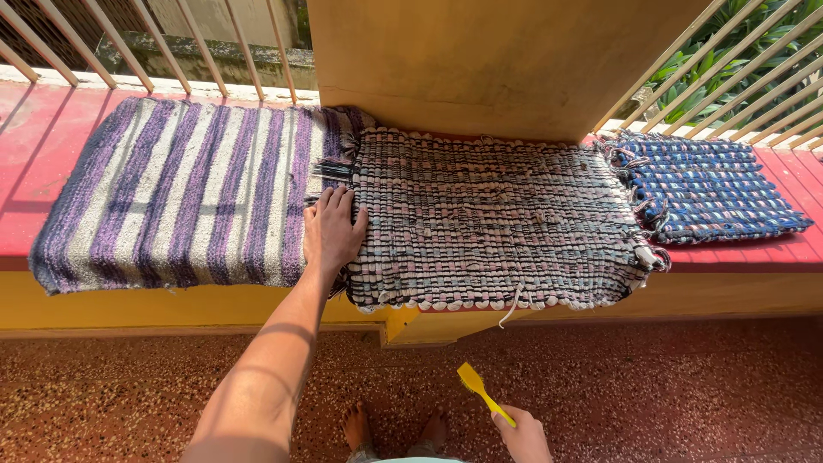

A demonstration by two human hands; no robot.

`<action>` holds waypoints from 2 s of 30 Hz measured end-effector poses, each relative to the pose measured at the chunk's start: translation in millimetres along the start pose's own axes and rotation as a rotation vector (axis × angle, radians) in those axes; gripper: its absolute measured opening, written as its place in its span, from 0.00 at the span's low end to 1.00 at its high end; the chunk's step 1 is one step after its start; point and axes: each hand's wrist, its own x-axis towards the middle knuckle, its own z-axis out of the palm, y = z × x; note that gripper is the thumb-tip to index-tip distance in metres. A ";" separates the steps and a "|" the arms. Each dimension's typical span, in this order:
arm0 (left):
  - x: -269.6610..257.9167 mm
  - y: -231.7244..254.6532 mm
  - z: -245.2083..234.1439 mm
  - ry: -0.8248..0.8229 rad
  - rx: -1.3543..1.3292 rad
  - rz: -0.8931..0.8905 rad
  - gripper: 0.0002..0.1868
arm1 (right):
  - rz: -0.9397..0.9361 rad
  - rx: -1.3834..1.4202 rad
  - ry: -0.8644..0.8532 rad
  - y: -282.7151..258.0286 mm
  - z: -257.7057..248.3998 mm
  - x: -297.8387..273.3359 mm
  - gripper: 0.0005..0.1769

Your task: The person brushes dust and debris off several woven floor mats on a balcony ledge using a yellow hand brush, occasionally flipping the mats to clean both sides.

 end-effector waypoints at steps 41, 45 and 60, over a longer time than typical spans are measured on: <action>-4.1 -4.9 -5.2 0.022 -0.025 0.061 0.32 | -0.105 -0.378 0.045 -20.4 52.3 -45.1 0.22; -3.7 -6.1 -5.1 0.019 -0.004 0.076 0.32 | -0.040 -0.294 0.037 -1.9 41.6 -39.4 0.21; -7.3 -2.8 -6.6 -0.084 0.123 0.191 0.36 | -0.402 0.663 0.569 -67.0 -70.6 -107.2 0.24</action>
